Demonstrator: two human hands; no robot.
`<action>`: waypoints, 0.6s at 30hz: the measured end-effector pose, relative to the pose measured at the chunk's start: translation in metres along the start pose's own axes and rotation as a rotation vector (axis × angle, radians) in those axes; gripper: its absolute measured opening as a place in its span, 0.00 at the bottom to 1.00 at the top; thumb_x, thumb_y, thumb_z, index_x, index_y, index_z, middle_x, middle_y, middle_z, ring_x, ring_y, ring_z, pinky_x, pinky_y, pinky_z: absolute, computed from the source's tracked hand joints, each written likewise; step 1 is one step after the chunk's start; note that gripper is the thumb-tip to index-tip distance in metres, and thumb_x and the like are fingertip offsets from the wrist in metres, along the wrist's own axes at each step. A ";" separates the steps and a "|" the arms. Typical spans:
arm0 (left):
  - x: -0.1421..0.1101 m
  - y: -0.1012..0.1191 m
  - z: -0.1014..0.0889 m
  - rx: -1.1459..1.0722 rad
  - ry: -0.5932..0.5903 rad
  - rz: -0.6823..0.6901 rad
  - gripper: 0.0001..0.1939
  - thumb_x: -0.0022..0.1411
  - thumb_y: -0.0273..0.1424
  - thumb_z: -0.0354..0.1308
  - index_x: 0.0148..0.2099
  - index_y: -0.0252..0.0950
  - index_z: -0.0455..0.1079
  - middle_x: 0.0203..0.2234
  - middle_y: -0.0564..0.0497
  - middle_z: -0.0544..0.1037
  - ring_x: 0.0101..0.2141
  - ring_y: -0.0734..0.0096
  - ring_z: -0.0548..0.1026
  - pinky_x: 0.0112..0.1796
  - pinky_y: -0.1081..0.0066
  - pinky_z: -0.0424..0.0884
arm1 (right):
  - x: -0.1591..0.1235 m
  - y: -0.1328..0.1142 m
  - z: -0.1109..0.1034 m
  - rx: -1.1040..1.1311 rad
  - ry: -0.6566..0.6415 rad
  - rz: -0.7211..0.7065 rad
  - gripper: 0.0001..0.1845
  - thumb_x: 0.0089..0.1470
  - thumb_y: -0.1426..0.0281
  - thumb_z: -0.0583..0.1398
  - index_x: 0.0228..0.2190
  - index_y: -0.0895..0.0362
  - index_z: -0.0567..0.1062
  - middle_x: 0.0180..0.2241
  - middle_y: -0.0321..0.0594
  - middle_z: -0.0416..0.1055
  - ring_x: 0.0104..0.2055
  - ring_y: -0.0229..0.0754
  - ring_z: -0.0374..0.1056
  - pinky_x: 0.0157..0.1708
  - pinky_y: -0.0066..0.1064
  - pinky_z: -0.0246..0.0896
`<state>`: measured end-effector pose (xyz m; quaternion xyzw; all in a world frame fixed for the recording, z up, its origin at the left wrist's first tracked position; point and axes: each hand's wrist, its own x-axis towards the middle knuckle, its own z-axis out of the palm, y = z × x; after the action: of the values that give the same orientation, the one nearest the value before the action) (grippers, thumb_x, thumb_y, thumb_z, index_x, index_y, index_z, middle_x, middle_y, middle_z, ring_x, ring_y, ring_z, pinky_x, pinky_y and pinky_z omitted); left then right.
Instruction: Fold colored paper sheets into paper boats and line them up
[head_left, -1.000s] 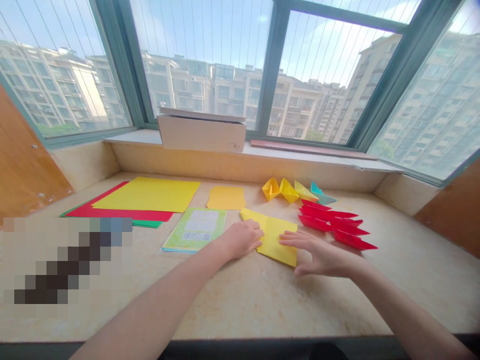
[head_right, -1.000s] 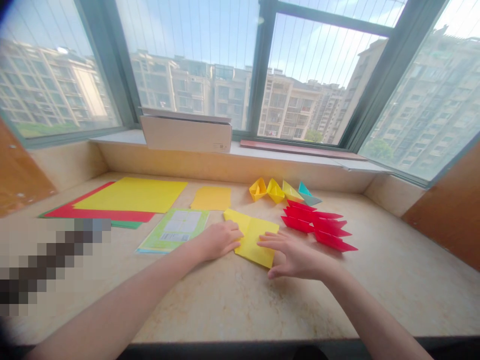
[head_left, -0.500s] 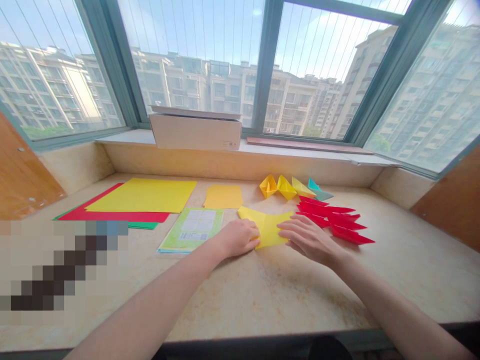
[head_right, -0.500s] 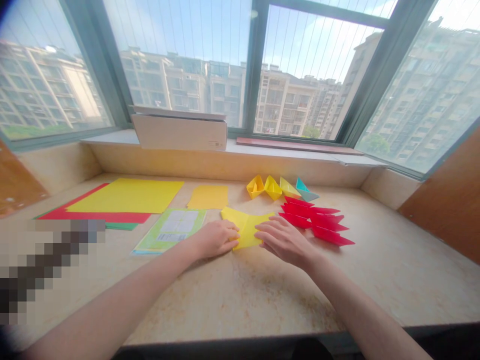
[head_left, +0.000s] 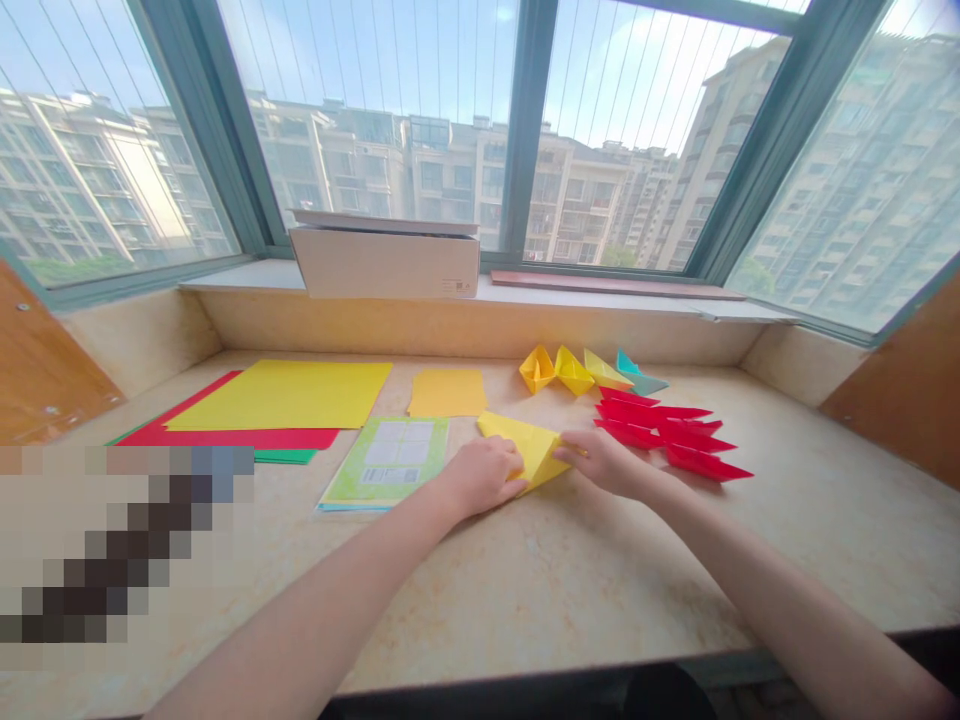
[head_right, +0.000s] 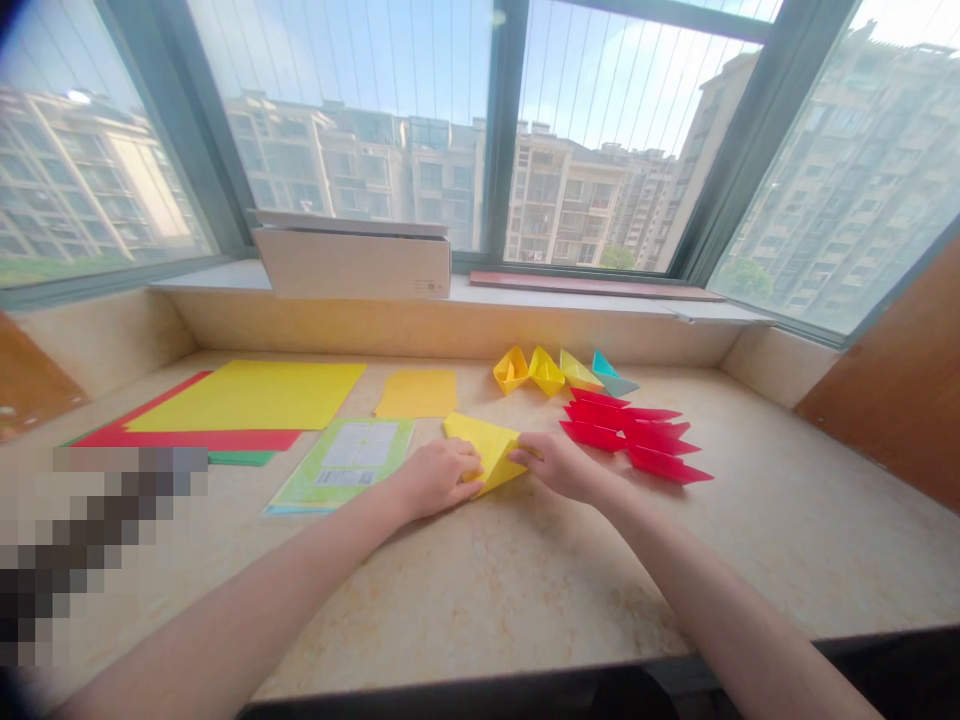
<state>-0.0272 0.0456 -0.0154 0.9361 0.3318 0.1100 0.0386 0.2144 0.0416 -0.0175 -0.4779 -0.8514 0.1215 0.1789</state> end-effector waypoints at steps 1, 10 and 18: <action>0.000 -0.001 0.000 -0.009 -0.003 0.002 0.12 0.64 0.35 0.56 0.35 0.36 0.78 0.34 0.47 0.78 0.36 0.64 0.75 0.37 0.69 0.69 | 0.006 -0.002 0.002 -0.006 0.007 0.035 0.22 0.65 0.59 0.51 0.26 0.58 0.73 0.24 0.38 0.71 0.27 0.39 0.64 0.26 0.29 0.56; -0.009 -0.006 0.000 -0.083 -0.002 0.019 0.20 0.70 0.36 0.46 0.36 0.38 0.79 0.45 0.49 0.78 0.38 0.66 0.76 0.41 0.69 0.69 | 0.027 -0.007 0.015 -0.015 -0.027 0.215 0.16 0.59 0.64 0.56 0.24 0.59 0.74 0.25 0.39 0.74 0.26 0.39 0.64 0.25 0.28 0.50; -0.004 0.002 0.003 -0.094 0.015 -0.120 0.18 0.64 0.42 0.56 0.50 0.36 0.72 0.43 0.45 0.79 0.43 0.57 0.76 0.43 0.64 0.70 | 0.024 -0.008 0.021 0.009 -0.017 0.332 0.13 0.57 0.63 0.58 0.32 0.60 0.78 0.31 0.44 0.78 0.31 0.43 0.70 0.27 0.28 0.56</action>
<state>-0.0282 0.0418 -0.0186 0.9108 0.3821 0.1298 0.0868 0.1879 0.0572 -0.0293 -0.6104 -0.7615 0.1571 0.1513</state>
